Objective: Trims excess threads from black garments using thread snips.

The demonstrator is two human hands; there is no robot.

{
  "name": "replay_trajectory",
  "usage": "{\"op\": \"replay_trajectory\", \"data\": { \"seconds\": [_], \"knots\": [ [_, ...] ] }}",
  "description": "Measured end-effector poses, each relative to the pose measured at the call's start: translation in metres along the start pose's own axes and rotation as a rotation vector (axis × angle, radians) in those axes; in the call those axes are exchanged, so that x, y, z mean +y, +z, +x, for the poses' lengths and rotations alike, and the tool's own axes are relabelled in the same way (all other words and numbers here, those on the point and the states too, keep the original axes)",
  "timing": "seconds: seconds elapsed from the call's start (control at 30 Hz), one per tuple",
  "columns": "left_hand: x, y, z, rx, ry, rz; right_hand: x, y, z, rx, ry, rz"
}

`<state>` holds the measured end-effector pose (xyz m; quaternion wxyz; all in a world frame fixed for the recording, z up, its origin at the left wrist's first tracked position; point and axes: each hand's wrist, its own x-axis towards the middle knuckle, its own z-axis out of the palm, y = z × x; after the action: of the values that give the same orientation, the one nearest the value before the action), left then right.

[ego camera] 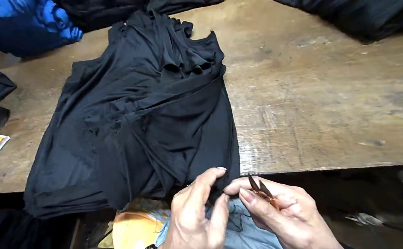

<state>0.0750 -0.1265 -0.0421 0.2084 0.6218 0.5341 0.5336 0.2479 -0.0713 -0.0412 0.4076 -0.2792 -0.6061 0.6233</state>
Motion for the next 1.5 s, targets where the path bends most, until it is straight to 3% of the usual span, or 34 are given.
{"op": "replay_trajectory", "data": {
  "seconds": [0.27,0.37,0.53,0.63,0.73,0.83,0.93,1.1,1.5],
  "knots": [
    [0.015,-0.025,0.003,0.145,-0.521,-0.547,-0.001,0.005,-0.005,0.131,0.109,-0.053],
    [0.014,-0.034,0.005,0.184,-0.592,-0.657,0.0,0.008,-0.005,0.169,0.06,-0.045],
    [0.018,-0.04,-0.002,0.041,-0.479,-0.531,-0.01,0.008,-0.004,0.206,-0.069,-0.114],
    [0.019,-0.045,0.0,-0.012,-0.177,-0.076,-0.022,0.006,0.0,0.203,-0.076,-0.228],
    [0.019,-0.073,0.022,0.162,0.074,0.338,-0.027,0.004,0.005,0.135,-0.028,-0.307],
    [0.02,-0.109,0.054,0.263,0.107,0.509,-0.025,0.009,0.011,0.098,-0.053,-0.336],
    [0.017,-0.125,0.08,0.188,0.027,0.608,-0.024,0.022,0.019,0.049,-0.115,-0.388],
    [0.006,-0.128,0.091,0.083,-0.014,0.524,-0.017,0.041,0.031,0.023,-0.172,-0.386],
    [0.02,-0.12,0.06,0.183,-0.227,-0.126,-0.026,0.07,0.074,-0.047,-0.241,-0.139]
  ]
}}
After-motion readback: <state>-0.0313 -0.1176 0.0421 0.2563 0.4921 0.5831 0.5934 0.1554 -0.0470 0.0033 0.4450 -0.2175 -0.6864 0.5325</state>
